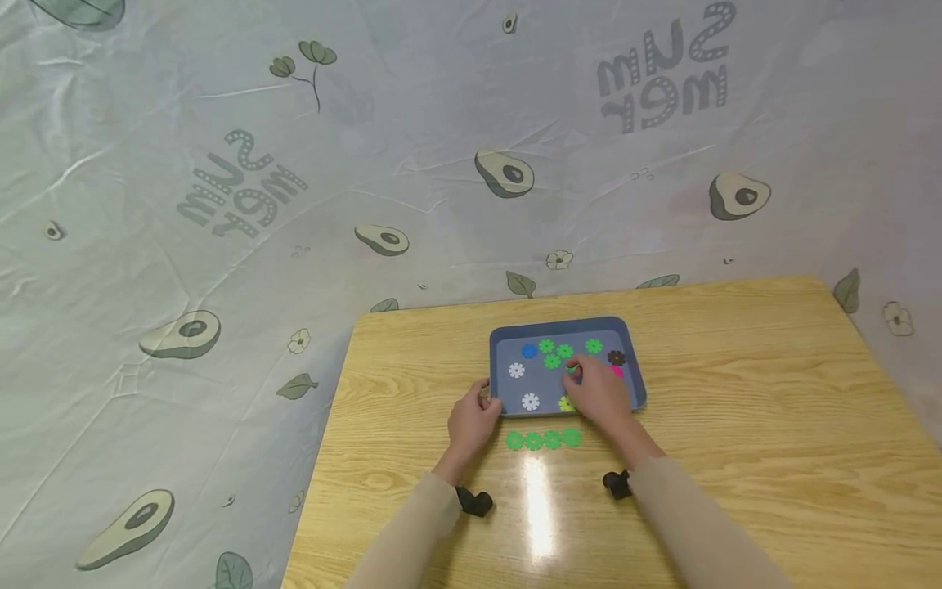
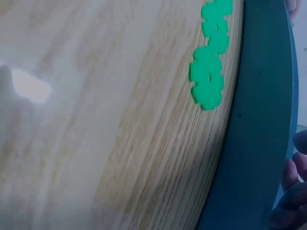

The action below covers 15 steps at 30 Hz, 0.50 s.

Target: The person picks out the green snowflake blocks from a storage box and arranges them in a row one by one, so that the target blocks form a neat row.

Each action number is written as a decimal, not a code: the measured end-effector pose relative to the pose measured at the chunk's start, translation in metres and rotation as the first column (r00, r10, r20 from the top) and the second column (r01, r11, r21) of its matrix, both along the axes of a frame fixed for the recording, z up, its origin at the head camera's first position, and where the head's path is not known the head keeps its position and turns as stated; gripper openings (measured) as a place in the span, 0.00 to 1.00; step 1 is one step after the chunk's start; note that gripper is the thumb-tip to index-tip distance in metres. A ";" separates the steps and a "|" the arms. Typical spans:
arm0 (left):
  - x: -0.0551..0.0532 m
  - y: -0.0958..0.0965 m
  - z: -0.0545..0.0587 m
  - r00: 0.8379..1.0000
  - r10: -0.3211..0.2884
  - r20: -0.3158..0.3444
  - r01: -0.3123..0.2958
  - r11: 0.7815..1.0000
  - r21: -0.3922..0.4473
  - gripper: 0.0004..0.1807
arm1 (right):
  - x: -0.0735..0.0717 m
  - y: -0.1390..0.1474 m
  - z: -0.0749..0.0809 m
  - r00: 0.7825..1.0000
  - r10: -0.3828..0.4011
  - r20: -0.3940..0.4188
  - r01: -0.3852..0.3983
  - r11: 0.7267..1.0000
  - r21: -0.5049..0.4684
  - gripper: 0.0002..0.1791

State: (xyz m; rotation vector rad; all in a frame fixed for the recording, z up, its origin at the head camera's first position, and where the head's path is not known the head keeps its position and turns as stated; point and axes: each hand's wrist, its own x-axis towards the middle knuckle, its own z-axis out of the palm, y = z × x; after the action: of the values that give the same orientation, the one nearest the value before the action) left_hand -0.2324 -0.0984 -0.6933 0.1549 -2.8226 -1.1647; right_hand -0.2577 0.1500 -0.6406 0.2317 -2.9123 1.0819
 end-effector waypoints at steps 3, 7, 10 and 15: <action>0.000 0.000 0.002 1.000 -0.002 -0.005 0.002 1.000 0.002 0.27 | -0.008 0.002 0.000 0.999 -0.015 0.031 0.014 1.000 0.019 0.16; -0.001 0.000 0.003 1.000 -0.003 -0.002 0.003 1.000 0.003 0.27 | -0.017 0.004 -0.002 0.994 -0.039 0.097 0.035 0.998 0.045 0.19; -0.001 0.000 0.004 1.000 0.002 0.015 -0.002 1.000 0.000 0.26 | -0.021 0.006 -0.003 0.988 -0.055 0.143 0.046 0.997 0.065 0.21; -0.001 0.002 0.003 0.999 0.010 0.032 -0.009 1.000 -0.009 0.27 | -0.026 0.007 -0.007 0.980 -0.065 0.188 0.050 0.995 0.086 0.24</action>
State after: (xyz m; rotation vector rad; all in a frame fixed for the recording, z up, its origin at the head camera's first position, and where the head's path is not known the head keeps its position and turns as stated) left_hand -0.2332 -0.0969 -0.6906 0.1878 -2.8508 -1.1575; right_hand -0.2837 0.1569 -0.6480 0.0466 -3.1131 1.0332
